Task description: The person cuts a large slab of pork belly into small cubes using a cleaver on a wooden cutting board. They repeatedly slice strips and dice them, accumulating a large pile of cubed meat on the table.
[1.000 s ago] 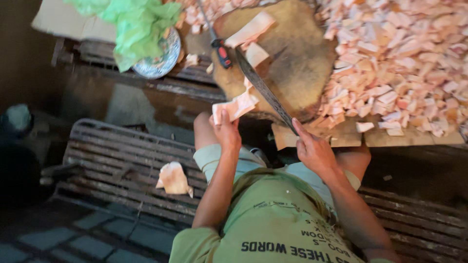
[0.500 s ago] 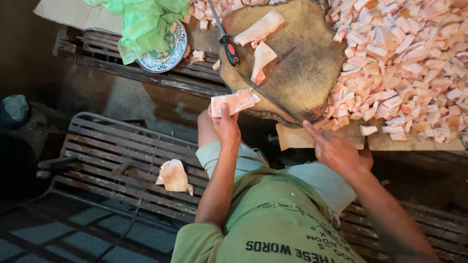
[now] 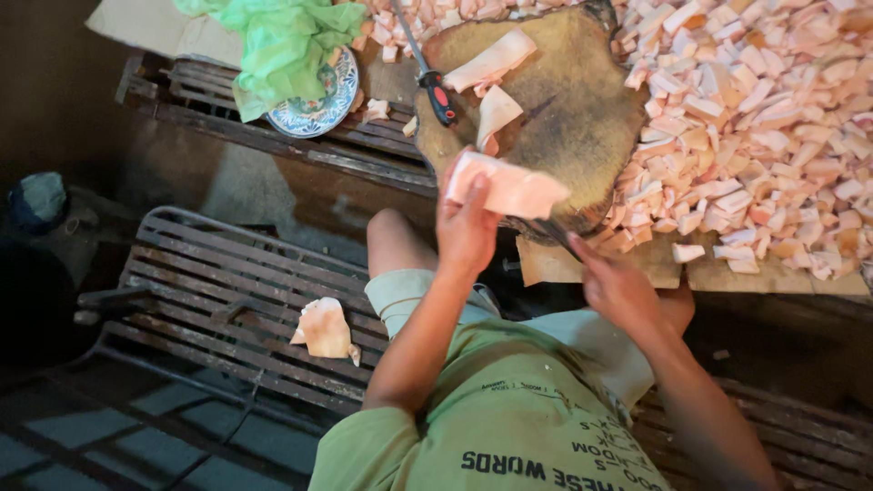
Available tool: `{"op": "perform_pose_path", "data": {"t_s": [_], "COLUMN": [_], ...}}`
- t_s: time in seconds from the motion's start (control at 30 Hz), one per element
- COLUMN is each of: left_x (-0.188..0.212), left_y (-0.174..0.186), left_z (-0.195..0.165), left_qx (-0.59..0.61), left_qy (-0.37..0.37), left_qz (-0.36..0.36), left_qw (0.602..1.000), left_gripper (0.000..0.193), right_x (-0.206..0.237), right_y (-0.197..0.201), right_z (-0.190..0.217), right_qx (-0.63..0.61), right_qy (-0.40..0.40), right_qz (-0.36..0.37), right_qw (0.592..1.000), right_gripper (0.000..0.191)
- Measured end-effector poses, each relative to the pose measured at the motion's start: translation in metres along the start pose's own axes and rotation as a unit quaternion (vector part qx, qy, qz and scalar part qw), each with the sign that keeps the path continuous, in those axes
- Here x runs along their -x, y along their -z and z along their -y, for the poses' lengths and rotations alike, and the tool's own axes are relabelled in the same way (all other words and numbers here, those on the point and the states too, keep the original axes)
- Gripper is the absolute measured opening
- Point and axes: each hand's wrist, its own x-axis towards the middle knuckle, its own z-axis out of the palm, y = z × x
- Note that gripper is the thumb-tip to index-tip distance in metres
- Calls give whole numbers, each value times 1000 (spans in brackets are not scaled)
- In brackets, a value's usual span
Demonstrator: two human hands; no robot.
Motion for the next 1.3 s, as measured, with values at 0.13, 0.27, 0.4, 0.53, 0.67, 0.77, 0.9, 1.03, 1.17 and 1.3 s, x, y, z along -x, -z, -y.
{"op": "perform_pose_path", "data": {"t_s": [0.13, 0.27, 0.4, 0.53, 0.67, 0.77, 0.9, 1.03, 1.17, 1.3], "left_x": [-15, -37, -36, -33, -50, -63, -64, -57, -56, -56], "left_y": [-15, 5, 45, 69, 56, 42, 35, 35, 35, 37], "left_z": [45, 116, 133, 88, 49, 37, 29, 28, 29, 33], "left_qx": [93, 141, -137, -522, -733, -734, -726, -725, -729, -716], "left_qy": [55, 94, 184, 6, -197, -166, -76, -108, -137, -146], "left_qz": [12, -23, -77, 81, 223, 310, 363, 361, 350, 351], "left_qw": [994, 985, 970, 849, 611, 581, 578, 577, 572, 585], "left_gripper": [45, 43, 57, 81, 89, 77, 66, 65, 62, 56], "right_x": [54, 73, 70, 61, 44, 33, 34, 30, 19, 24], "right_y": [16, 12, 3, -5, -1, 19, 48, 43, 13, 14], "right_z": [-2, -11, -17, -10, 4, 15, 33, 38, 32, 24], "right_qx": [38, -61, 10, 61, 14, 106, 53, 112, 156, 61], "right_qy": [-301, -257, -182, -248, -259, -200, -185, -102, -196, -208], "right_qz": [8, -176, -222, -149, -105, -144, -272, -307, -83, -117], "right_qw": [953, 948, 958, 955, 960, 963, 943, 940, 965, 969], "right_gripper": [56, 61, 66, 62, 67, 62, 55, 61, 72, 77]}}
